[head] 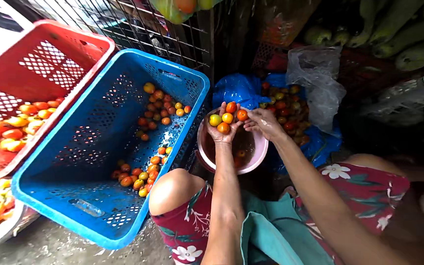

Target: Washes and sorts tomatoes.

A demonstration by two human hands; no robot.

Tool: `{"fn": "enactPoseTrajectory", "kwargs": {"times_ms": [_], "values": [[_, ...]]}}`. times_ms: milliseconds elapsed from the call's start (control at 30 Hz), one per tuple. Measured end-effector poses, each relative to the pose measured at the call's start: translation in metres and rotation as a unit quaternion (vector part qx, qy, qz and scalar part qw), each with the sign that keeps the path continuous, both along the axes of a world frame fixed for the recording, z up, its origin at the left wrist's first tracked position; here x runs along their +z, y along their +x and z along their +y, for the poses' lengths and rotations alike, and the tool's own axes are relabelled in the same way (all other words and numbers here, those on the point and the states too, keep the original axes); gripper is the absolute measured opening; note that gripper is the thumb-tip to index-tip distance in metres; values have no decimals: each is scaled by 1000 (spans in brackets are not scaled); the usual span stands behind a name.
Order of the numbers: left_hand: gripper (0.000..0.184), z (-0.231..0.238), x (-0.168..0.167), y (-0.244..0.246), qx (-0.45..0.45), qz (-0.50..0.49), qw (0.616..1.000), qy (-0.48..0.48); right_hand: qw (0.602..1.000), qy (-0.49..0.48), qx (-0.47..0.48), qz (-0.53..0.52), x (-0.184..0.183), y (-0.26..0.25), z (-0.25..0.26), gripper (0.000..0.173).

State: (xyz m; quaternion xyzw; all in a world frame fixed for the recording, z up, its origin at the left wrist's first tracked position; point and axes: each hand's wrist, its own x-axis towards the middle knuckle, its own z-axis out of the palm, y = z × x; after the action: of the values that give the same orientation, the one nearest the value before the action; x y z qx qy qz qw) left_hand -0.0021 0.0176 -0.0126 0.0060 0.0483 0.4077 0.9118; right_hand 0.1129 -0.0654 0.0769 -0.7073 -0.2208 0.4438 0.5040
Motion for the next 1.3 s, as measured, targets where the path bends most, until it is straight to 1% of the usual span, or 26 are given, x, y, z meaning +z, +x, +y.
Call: {"fn": "enactPoseTrajectory", "kwargs": {"times_ms": [100, 200, 267, 333, 400, 433, 467, 500, 533, 600, 633, 700, 767, 833, 900, 967, 1000, 1033, 1067, 1100, 1133, 1167, 1200, 1233, 1267, 1300], "values": [[88, 1, 21, 5, 6, 23, 1000, -19, 998, 53, -1, -42, 6, 6, -1, 13], [95, 12, 53, 11, 17, 54, 998, -17, 991, 110, -15, -81, 23, 10, -1, 14], [94, 30, 74, 7, 27, 35, 999, 28, 980, 149, -42, -124, 30, 9, -1, 13], [95, 58, 106, -1, 44, 30, 994, 91, 971, 149, -25, -184, 32, 8, 0, 19], [97, 88, 149, -15, 66, 37, 990, 122, 946, 92, 58, -306, 26, 8, 1, 27], [97, 102, 170, -24, 84, 57, 988, 119, 927, 51, 117, -354, 24, 5, 1, 36], [96, 115, 190, -35, 104, 86, 985, 103, 908, 18, 193, -372, 19, 2, 1, 49], [92, 126, 205, -46, 117, 117, 982, 92, 893, -5, 251, -374, 13, -2, 1, 57], [88, 135, 213, -59, 119, 149, 977, 92, 885, -14, 290, -365, 7, -5, 0, 51], [87, 138, 216, -93, 103, 195, 965, 144, 877, -20, 371, -304, -14, -9, 2, 21], [89, 136, 212, -115, 98, 195, 961, 171, 861, -50, 430, -268, -29, -11, 11, 20], [90, 129, 195, -158, 92, 181, 964, 173, 807, -124, 528, -234, -44, -27, 25, 33], [89, 118, 175, -198, 97, 198, 968, 121, 762, -184, 590, -193, -58, -45, 25, 38], [87, 119, 164, -239, 138, 243, 959, 44, 749, -231, 603, -148, -65, -54, 20, 44], [85, 142, 155, -285, 205, 254, 945, 11, 767, -252, 579, -109, -68, -57, 19, 50], [76, 177, 149, -330, 302, 255, 919, -1, 771, -275, 564, -109, -71, -61, 19, 47], [69, 193, 152, -347, 355, 272, 894, -8, 758, -297, 566, -130, -71, -64, 20, 48], [64, 208, 159, -360, 399, 329, 856, -16, 742, -321, 569, -151, -71, -67, 21, 50], [62, 219, 163, -371, 421, 415, 806, -2, 726, -346, 572, -160, -70, -68, 22, 52], [55, 230, 168, -377, 408, 524, 748, 16, 715, -368, 573, -159, -68, -68, 22, 53], [50, 242, 172, -380, 384, 604, 697, 33, 707, -383, 573, -155, -67, -66, 21, 49], [53, 252, 177, -378, 344, 643, 683, 39, 699, -391, 581, -146, -63, -63, 20, 44], [56, 256, 183, -371, 315, 636, 704, 40, 694, -385, 595, -129, -58, -59, 20, 42], [60, 250, 193, -357, 311, 577, 755, 26, 691, -363, 614, -115, -54, -56, 19, 44], [62, 240, 202, -337, 298, 529, 794, 26, 694, -326, 633, -101, -51, -50, 19, 44], [63, 228, 203, -319, 268, 511, 814, 61, 711, -282, 638, -84, -46, -46, 18, 44]]}}
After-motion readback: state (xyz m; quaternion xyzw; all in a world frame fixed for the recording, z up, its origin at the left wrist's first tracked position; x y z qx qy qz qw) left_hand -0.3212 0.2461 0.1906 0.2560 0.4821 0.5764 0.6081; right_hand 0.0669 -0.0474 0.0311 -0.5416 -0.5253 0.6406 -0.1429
